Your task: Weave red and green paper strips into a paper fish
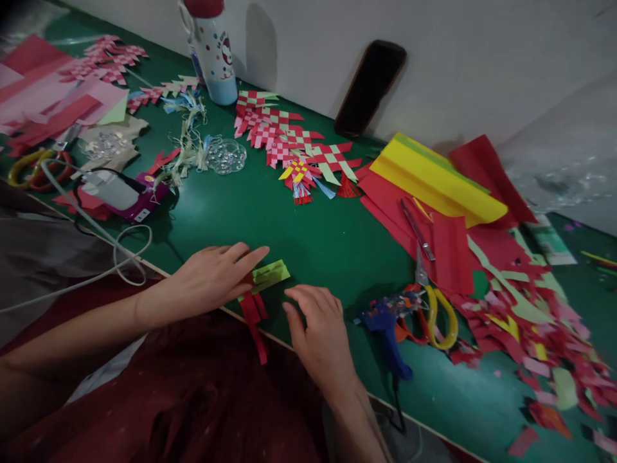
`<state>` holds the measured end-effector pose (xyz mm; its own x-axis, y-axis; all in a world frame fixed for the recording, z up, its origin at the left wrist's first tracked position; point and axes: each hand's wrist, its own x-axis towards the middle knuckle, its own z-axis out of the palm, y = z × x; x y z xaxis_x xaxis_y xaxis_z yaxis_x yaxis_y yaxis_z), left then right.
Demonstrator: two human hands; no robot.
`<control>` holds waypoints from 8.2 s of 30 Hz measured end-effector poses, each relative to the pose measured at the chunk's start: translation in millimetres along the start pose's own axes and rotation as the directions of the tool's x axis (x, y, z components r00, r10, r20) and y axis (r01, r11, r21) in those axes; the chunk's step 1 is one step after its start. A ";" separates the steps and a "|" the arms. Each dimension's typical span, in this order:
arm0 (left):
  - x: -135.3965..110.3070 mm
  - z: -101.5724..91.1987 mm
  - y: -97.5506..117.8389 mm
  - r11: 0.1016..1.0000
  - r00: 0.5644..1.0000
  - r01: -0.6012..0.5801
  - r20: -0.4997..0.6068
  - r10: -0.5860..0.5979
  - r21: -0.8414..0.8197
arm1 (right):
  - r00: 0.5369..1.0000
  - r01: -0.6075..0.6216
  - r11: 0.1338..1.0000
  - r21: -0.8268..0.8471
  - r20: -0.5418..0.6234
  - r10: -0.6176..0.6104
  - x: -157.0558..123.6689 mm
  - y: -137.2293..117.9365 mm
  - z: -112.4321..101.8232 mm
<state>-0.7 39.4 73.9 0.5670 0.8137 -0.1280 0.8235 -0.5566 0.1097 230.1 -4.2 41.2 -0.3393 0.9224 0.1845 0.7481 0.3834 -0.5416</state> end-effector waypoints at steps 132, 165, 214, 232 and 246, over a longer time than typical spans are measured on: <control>-14.3 55.1 -1.9 0.830 0.940 -0.211 -0.340 0.028 -0.516 | 0.990 -0.140 0.946 -0.293 -0.057 0.128 31.1 -9.2 23.9; -13.5 54.9 -2.6 0.830 0.946 -0.212 -0.321 0.043 -0.515 | 0.993 0.100 0.987 -0.126 -0.050 -0.107 34.3 -1.2 22.5; -14.3 57.3 -3.2 0.840 0.936 -0.216 -0.349 0.034 -0.498 | 0.913 0.407 0.912 -0.041 0.008 -0.407 -0.1 -18.6 10.6; -15.8 60.5 -3.7 0.843 0.943 -0.208 -0.330 0.038 -0.497 | 0.968 0.188 0.982 0.004 -0.170 -0.184 -7.2 -15.1 22.5; -14.1 58.1 -3.3 0.847 0.951 -0.199 -0.306 0.045 -0.493 | 0.983 0.057 0.997 0.050 -0.177 -0.047 3.1 -23.0 26.9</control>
<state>-10.4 20.0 18.1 0.5709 0.8000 0.1847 0.5762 -0.5506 0.6040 196.5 -11.4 32.1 -0.2676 0.8969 0.3522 0.6981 0.4324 -0.5706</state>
